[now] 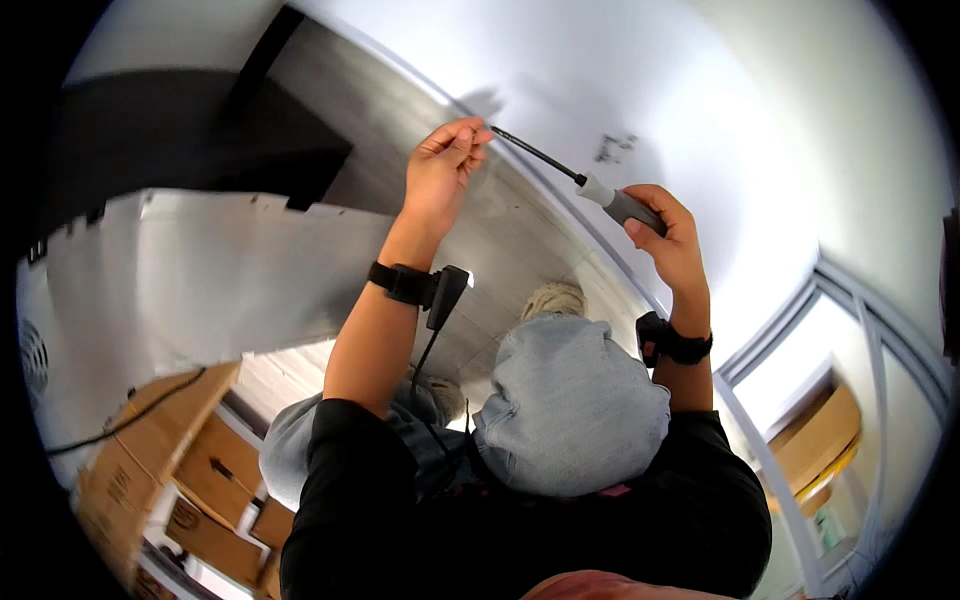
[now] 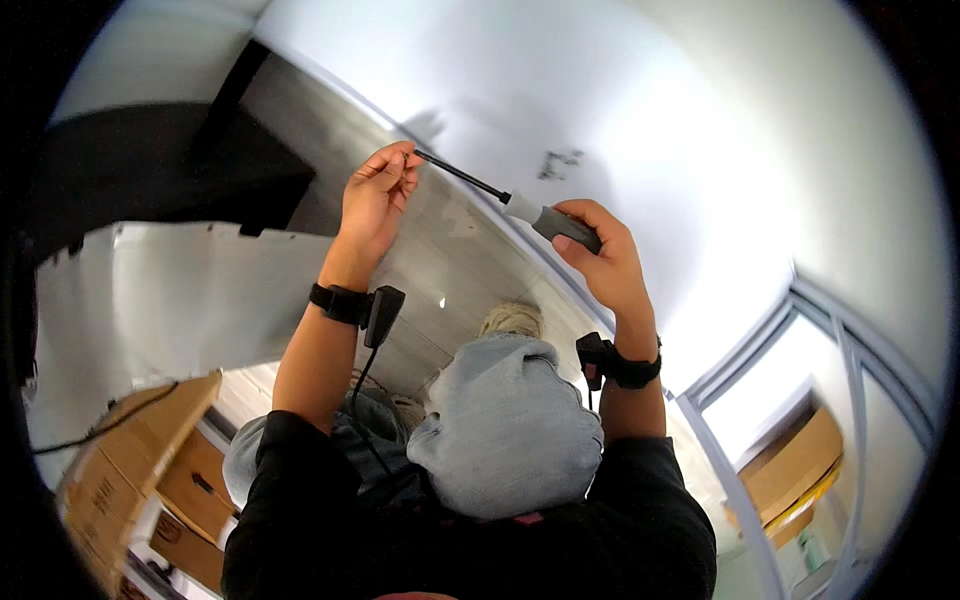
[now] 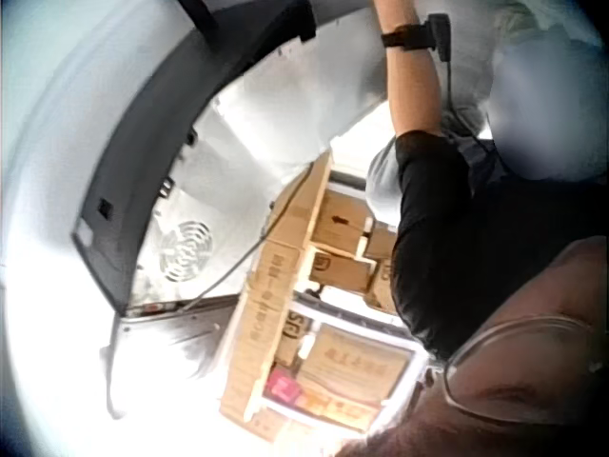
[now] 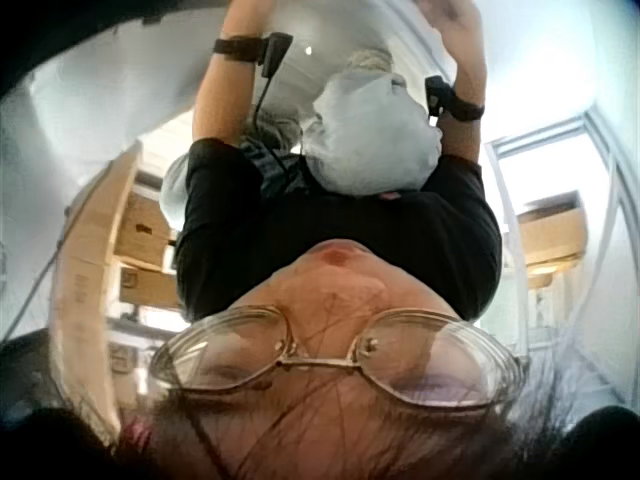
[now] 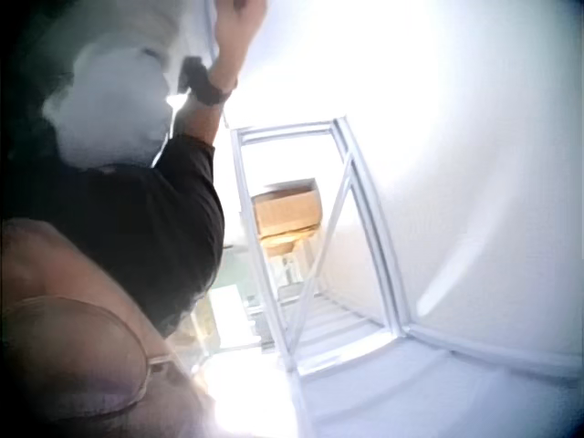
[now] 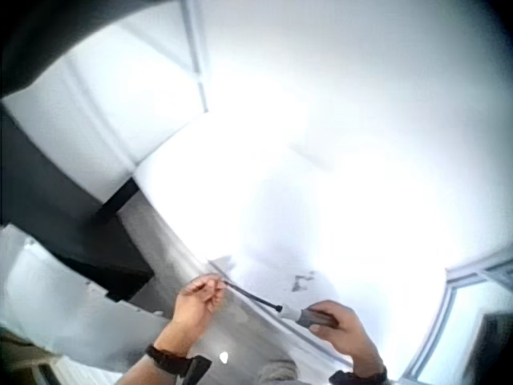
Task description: The person kneels on the floor and uses a screwdriver to attach a metal back panel to a black appliance. They repeatedly pick up screws, align the panel, and tighten the screws to secure the panel in place.
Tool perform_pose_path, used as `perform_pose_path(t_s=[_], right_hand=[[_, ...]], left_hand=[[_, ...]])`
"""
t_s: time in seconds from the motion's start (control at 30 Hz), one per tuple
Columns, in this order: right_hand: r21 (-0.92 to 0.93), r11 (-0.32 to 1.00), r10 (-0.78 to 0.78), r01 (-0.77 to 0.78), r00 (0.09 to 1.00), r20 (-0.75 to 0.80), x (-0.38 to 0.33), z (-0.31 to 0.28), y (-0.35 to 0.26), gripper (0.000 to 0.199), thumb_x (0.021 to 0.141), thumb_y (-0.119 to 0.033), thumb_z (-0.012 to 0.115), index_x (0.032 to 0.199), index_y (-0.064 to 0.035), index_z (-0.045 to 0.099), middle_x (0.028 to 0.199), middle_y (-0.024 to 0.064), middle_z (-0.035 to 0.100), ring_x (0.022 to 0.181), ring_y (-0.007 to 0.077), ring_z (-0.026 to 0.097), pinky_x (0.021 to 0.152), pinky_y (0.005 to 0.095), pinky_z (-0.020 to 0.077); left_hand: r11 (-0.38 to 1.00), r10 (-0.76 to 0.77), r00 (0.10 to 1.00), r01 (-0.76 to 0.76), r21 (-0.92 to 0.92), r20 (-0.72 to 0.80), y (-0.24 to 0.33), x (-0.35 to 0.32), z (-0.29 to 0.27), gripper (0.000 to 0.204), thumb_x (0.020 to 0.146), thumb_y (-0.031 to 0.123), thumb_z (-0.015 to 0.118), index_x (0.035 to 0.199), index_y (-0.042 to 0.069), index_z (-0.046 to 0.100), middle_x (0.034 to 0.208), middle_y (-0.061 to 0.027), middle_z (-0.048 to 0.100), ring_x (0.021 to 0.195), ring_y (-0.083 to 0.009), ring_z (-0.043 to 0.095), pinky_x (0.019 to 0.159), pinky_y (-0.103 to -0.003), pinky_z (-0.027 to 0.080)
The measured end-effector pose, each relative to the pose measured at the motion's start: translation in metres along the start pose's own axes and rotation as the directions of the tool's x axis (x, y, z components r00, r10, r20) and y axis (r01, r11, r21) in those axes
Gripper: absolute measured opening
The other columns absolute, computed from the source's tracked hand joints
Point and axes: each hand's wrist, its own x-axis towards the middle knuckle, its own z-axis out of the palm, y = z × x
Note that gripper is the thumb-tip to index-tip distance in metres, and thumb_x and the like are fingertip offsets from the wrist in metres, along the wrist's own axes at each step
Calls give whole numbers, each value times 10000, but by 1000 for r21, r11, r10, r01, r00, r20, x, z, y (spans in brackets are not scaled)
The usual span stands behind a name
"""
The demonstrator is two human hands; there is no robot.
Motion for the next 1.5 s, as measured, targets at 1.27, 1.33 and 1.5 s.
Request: perform_pose_path(t_s=[1.27,1.33,1.5], right_hand=[[-88,905,-332,416,822,462,42,131,-182,301,787,-175,675,1031,-12,611,794,14,596,700,87,511,640,219,411],[-77,883,-380,463,801,462,29,141,-210,281,784,-151,671,1021,-15,604,796,20,598,704,88,513,645,223,416],[-55,858,-405,511,738,540,-2,149,-255,281,763,-110,667,1013,-35,564,804,19,597,718,79,507,661,209,383]], left_hand=[[696,485,855,-505,-510,-184,126,-156,-77,182,952,172,504,1021,13,560,1061,-129,626,999,-256,631,845,-305,567],[707,504,845,-523,-476,-180,144,-179,-80,188,955,177,501,1031,15,556,1067,-132,626,984,-252,637,841,-303,567],[720,565,803,-592,-362,-190,166,-245,-77,194,968,185,479,1055,28,552,1091,-138,625,938,-233,652,810,-306,571]])
